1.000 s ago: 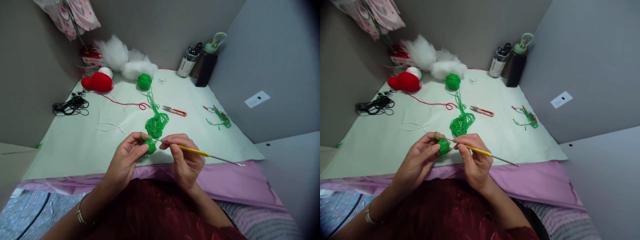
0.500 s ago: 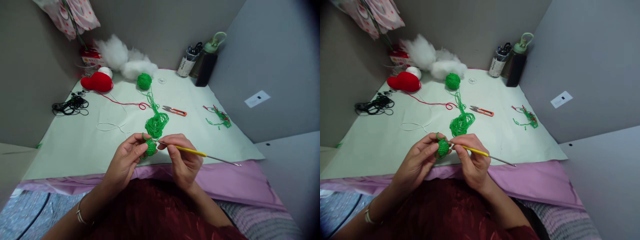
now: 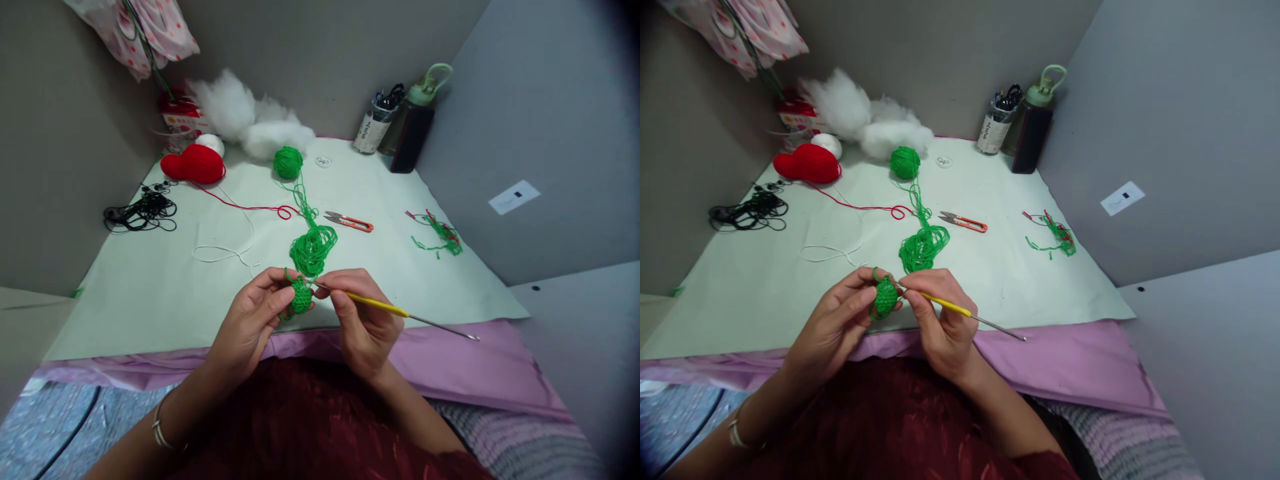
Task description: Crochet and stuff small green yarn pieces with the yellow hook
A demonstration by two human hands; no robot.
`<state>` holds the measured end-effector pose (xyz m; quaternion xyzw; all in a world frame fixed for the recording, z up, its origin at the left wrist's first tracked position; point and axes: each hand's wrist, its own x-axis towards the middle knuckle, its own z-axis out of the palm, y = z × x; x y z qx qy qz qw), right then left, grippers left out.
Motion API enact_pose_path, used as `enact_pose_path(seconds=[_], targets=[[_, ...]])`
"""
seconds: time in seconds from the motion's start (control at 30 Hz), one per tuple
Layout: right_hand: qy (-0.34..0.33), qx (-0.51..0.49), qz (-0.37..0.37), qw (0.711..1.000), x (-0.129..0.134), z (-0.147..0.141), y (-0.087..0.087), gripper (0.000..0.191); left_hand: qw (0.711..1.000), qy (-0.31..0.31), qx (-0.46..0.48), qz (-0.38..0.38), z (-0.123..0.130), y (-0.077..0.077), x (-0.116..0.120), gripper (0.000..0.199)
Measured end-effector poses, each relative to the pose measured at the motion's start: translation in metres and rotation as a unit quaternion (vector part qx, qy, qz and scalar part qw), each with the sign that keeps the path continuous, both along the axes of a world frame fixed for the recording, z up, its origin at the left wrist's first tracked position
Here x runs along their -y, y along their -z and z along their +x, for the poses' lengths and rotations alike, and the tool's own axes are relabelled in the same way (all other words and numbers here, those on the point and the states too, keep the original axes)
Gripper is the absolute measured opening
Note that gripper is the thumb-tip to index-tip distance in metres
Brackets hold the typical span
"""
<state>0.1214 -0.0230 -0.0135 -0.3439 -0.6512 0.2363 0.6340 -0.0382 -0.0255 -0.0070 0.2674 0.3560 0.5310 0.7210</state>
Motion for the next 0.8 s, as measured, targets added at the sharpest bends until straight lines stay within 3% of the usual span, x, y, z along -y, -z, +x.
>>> enact_pose_path(seconds=[0.8], targets=[[0.005, 0.043, 0.034, 0.998, -0.0021, -0.0020, 0.0019, 0.027, 0.999, 0.009, -0.014, 0.029, 0.0006, 0.0006, -0.0010, 0.018]])
